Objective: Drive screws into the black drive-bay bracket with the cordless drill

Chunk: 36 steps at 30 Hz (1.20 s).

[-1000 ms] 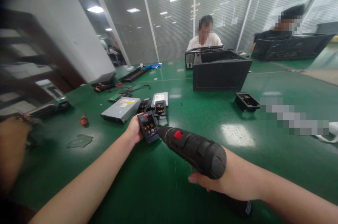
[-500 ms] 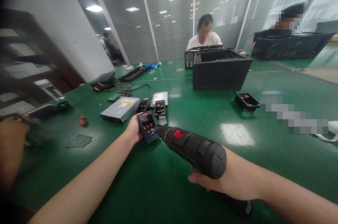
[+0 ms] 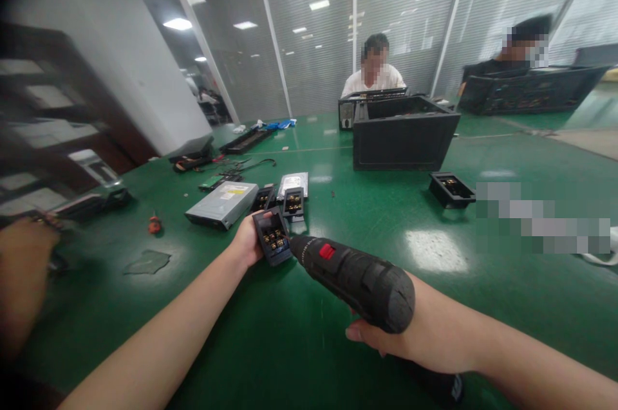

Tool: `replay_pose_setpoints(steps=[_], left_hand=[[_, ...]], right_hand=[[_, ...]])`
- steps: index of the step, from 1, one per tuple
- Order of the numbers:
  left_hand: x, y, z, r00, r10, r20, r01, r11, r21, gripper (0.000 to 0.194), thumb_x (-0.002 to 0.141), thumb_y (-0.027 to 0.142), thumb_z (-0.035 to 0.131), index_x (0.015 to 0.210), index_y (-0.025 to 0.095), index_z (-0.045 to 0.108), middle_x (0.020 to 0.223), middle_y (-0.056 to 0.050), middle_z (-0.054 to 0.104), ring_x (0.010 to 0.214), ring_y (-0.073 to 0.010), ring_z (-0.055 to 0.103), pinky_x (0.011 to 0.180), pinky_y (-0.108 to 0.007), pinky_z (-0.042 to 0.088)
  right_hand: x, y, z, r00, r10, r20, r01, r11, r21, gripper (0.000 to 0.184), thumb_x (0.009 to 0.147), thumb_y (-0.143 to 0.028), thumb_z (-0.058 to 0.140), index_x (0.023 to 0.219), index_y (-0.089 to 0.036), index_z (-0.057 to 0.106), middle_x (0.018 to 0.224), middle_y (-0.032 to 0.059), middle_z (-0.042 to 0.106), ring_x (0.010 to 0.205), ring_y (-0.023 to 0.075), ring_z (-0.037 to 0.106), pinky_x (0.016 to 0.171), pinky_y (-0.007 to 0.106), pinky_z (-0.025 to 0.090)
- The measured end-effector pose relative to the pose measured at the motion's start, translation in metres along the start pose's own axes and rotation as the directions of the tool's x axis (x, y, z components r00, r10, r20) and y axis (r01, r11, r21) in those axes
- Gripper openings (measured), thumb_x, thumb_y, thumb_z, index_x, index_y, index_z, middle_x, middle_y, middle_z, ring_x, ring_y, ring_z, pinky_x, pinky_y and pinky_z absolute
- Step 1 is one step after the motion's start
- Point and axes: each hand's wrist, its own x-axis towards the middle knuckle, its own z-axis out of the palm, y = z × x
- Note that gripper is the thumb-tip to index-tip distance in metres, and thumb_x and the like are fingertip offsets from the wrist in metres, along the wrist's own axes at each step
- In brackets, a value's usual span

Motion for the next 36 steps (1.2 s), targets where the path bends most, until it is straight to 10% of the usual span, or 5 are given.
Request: replay_pose_setpoints(steps=[36], left_hand=[[0.008,-0.003,-0.005,1.000,-0.002,0.029,0.002,1.000,0.004,0.018,0.067,0.029,0.056,0.074,0.015,0.063,0.063,-0.009,0.066,0.054,-0.0248,0.062,0.055,-0.040,0.051]], right_hand=[[0.003,0.012,0.000,0.999,-0.012,0.045,0.010,0.999,0.045,0.032,0.080,-0.033,0.063,0.105,-0.018,0.053,0.080,0.0023,0.060,0.060,0.0158,0.059,0.059,0.033,0.055]])
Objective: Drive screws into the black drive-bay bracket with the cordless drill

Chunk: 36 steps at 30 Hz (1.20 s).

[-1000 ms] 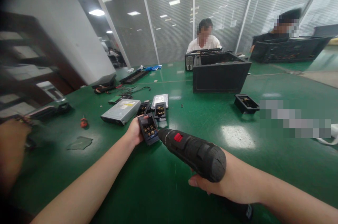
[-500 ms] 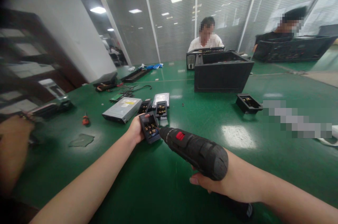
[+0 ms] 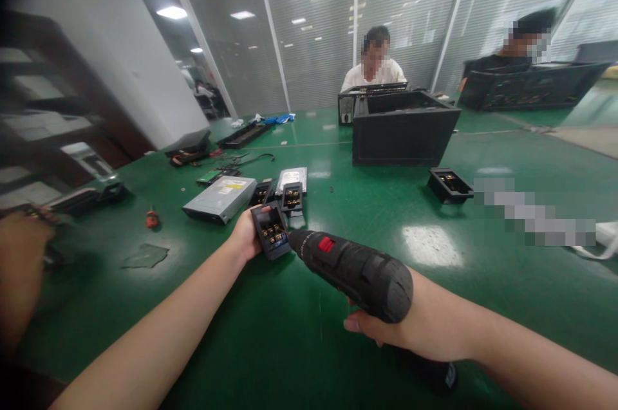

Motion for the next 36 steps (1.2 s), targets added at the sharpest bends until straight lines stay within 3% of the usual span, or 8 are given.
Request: replay_pose_setpoints(steps=[11,22,25,36], left_hand=[[-0.0031,0.0010,0.0019,1.000,0.005,0.008,-0.005,1.000,0.015,0.018,0.068,0.029,0.055,0.073,0.014,0.064,0.063,-0.010,0.066,0.054,-0.0249,0.063,0.053,-0.040,0.052],[-0.0017,0.0008,0.0021,1.000,0.013,-0.009,-0.013,1.000,-0.002,0.017,0.069,0.029,0.054,0.071,0.015,0.063,0.061,-0.009,0.066,0.053,-0.0245,0.063,0.053,-0.039,0.051],[-0.0010,0.0008,0.0014,1.000,0.005,-0.003,-0.005,1.000,-0.002,0.018,0.069,0.030,0.054,0.072,0.015,0.064,0.062,-0.009,0.066,0.055,-0.0250,0.063,0.052,-0.039,0.052],[-0.0023,0.0009,0.0017,1.000,0.004,0.017,-0.004,1.000,0.000,0.019,0.069,0.030,0.055,0.073,0.015,0.064,0.064,-0.010,0.067,0.056,-0.0255,0.064,0.053,-0.040,0.051]], right_hand=[[0.0016,0.0022,0.0000,1.000,0.000,-0.018,0.001,1.000,0.023,0.033,0.077,-0.034,0.066,0.103,-0.018,0.053,0.087,0.0045,0.060,0.060,0.0158,0.059,0.058,0.033,0.055],[0.0032,0.0027,-0.0002,1.000,0.021,-0.001,-0.021,1.000,-0.013,0.037,0.078,-0.039,0.065,0.106,-0.017,0.054,0.074,0.0014,0.061,0.060,0.0176,0.060,0.059,0.032,0.055],[0.0025,0.0054,-0.0005,1.000,0.024,-0.001,-0.024,1.000,-0.021,0.038,0.078,-0.040,0.065,0.107,-0.018,0.053,0.079,0.0027,0.062,0.061,0.0170,0.060,0.058,0.031,0.054],[0.0023,0.0010,-0.0016,1.000,-0.021,0.006,0.021,1.000,-0.002,0.026,0.080,-0.034,0.064,0.101,-0.021,0.055,0.075,-0.0003,0.060,0.060,0.0170,0.059,0.059,0.032,0.054]])
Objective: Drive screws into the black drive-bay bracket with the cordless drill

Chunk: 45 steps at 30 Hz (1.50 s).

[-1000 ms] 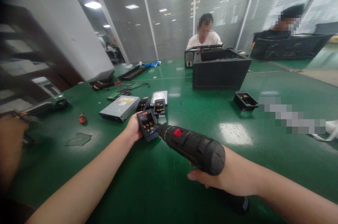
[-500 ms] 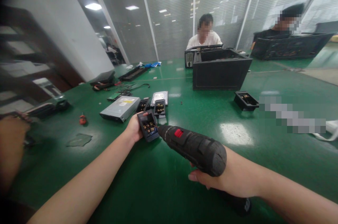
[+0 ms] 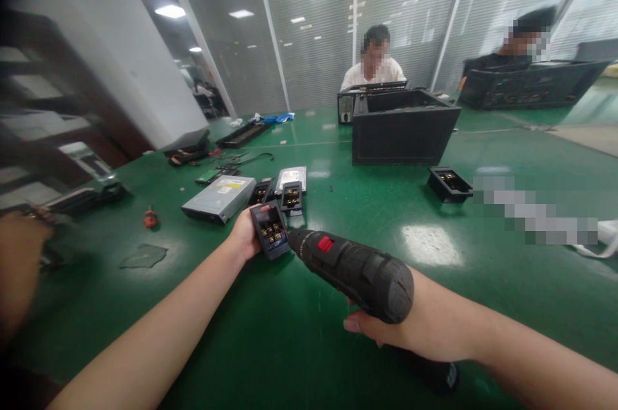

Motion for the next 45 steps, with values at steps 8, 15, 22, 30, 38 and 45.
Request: replay_pose_setpoints(steps=[8,15,22,30,38,45], left_hand=[[0.002,0.000,-0.001,1.000,0.006,-0.008,-0.006,1.000,0.004,0.017,0.069,0.030,0.055,0.073,0.015,0.063,0.064,-0.009,0.066,0.054,-0.0247,0.063,0.053,-0.040,0.052],[0.000,0.000,0.000,1.000,0.000,-0.001,0.000,1.000,0.009,0.018,0.069,0.029,0.054,0.074,0.015,0.064,0.063,-0.010,0.067,0.055,-0.0253,0.063,0.053,-0.040,0.052],[0.000,0.000,0.000,1.000,0.012,-0.004,-0.012,1.000,0.001,0.019,0.069,0.030,0.054,0.075,0.015,0.064,0.063,-0.010,0.067,0.055,-0.0251,0.064,0.052,-0.039,0.052],[0.000,0.001,0.001,1.000,0.014,-0.023,-0.014,1.000,0.000,0.017,0.069,0.028,0.054,0.075,0.015,0.064,0.063,-0.010,0.066,0.055,-0.0254,0.064,0.051,-0.038,0.051],[-0.005,0.002,0.005,0.999,0.014,-0.039,-0.013,1.000,0.022,0.017,0.070,0.028,0.053,0.073,0.014,0.063,0.062,-0.009,0.066,0.054,-0.0243,0.063,0.051,-0.038,0.051],[-0.004,0.001,0.004,0.999,0.008,-0.051,-0.007,1.000,0.006,0.017,0.070,0.029,0.053,0.074,0.015,0.063,0.061,-0.009,0.066,0.053,-0.0246,0.063,0.049,-0.038,0.051]], right_hand=[[-0.001,-0.002,0.000,1.000,0.006,-0.016,-0.006,1.000,0.015,0.028,0.079,-0.032,0.065,0.100,-0.019,0.052,0.086,0.0042,0.063,0.060,0.0155,0.059,0.058,0.032,0.055],[-0.002,-0.005,0.001,1.000,0.011,-0.017,-0.011,1.000,0.015,0.028,0.079,-0.030,0.064,0.102,-0.018,0.053,0.084,0.0043,0.064,0.060,0.0155,0.061,0.059,0.031,0.056],[-0.002,-0.004,0.000,0.999,-0.033,-0.008,0.033,0.999,0.009,0.025,0.080,-0.032,0.064,0.100,-0.022,0.054,0.074,-0.0022,0.058,0.059,0.0153,0.059,0.058,0.031,0.054],[-0.002,-0.006,0.000,0.999,-0.040,-0.006,0.040,0.999,0.003,0.021,0.080,-0.031,0.063,0.096,-0.021,0.055,0.071,-0.0022,0.058,0.060,0.0161,0.059,0.059,0.031,0.053],[-0.001,-0.008,0.001,0.999,-0.032,-0.006,0.032,0.999,0.011,0.020,0.079,-0.030,0.063,0.095,-0.020,0.056,0.068,-0.0028,0.058,0.058,0.0153,0.059,0.055,0.028,0.051],[-0.002,-0.010,0.000,0.998,-0.056,-0.010,0.056,0.998,0.021,0.020,0.079,-0.028,0.064,0.096,-0.021,0.055,0.070,-0.0037,0.057,0.057,0.0137,0.058,0.056,0.028,0.053]])
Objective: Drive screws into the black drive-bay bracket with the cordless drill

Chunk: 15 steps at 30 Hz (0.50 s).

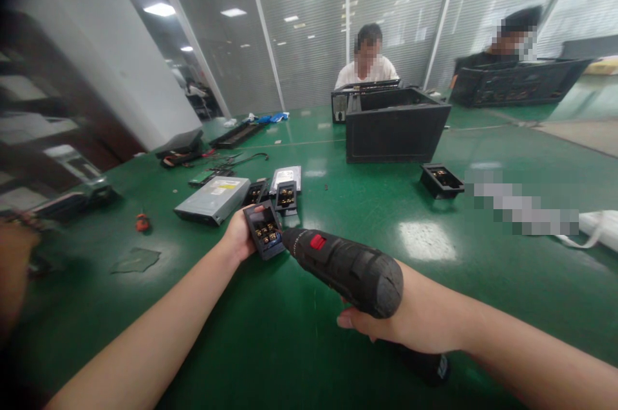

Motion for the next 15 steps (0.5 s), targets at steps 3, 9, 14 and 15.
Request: replay_pose_setpoints(steps=[3,9,14,15], left_hand=[[0.0015,-0.0005,-0.0017,1.000,0.010,0.007,-0.010,1.000,-0.014,0.016,0.070,0.027,0.053,0.074,0.015,0.063,0.060,-0.008,0.065,0.053,-0.0250,0.063,0.049,-0.038,0.051],[0.0002,-0.0002,-0.0018,0.999,0.019,0.029,-0.019,1.000,0.008,0.017,0.070,0.028,0.054,0.076,0.015,0.064,0.063,-0.009,0.067,0.056,-0.0254,0.064,0.050,-0.038,0.051],[-0.0013,0.0006,-0.0012,0.999,0.023,0.024,-0.023,1.000,0.009,0.017,0.070,0.027,0.054,0.076,0.015,0.064,0.064,-0.009,0.067,0.056,-0.0251,0.064,0.051,-0.037,0.051],[-0.0012,0.0006,-0.0014,1.000,0.018,0.021,-0.018,1.000,0.011,0.017,0.070,0.027,0.054,0.075,0.015,0.063,0.063,-0.010,0.067,0.056,-0.0250,0.064,0.051,-0.037,0.051]], right_hand=[[-0.0005,-0.0017,-0.0005,1.000,-0.010,0.008,0.010,1.000,0.005,0.019,0.080,-0.026,0.063,0.096,-0.020,0.055,0.073,-0.0028,0.057,0.059,0.0135,0.058,0.058,0.029,0.053],[-0.0009,0.0009,-0.0004,1.000,0.009,0.021,-0.009,1.000,-0.013,0.020,0.082,-0.028,0.061,0.098,-0.020,0.054,0.071,-0.0029,0.056,0.059,0.0142,0.058,0.057,0.029,0.052],[-0.0003,0.0052,0.0007,0.999,0.013,0.029,-0.013,1.000,-0.022,0.021,0.081,-0.030,0.062,0.097,-0.019,0.053,0.070,-0.0024,0.057,0.059,0.0150,0.058,0.059,0.031,0.053],[-0.0004,0.0055,0.0008,0.999,0.014,0.031,-0.014,1.000,-0.021,0.021,0.081,-0.030,0.062,0.097,-0.019,0.053,0.072,-0.0020,0.057,0.060,0.0150,0.058,0.059,0.031,0.053]])
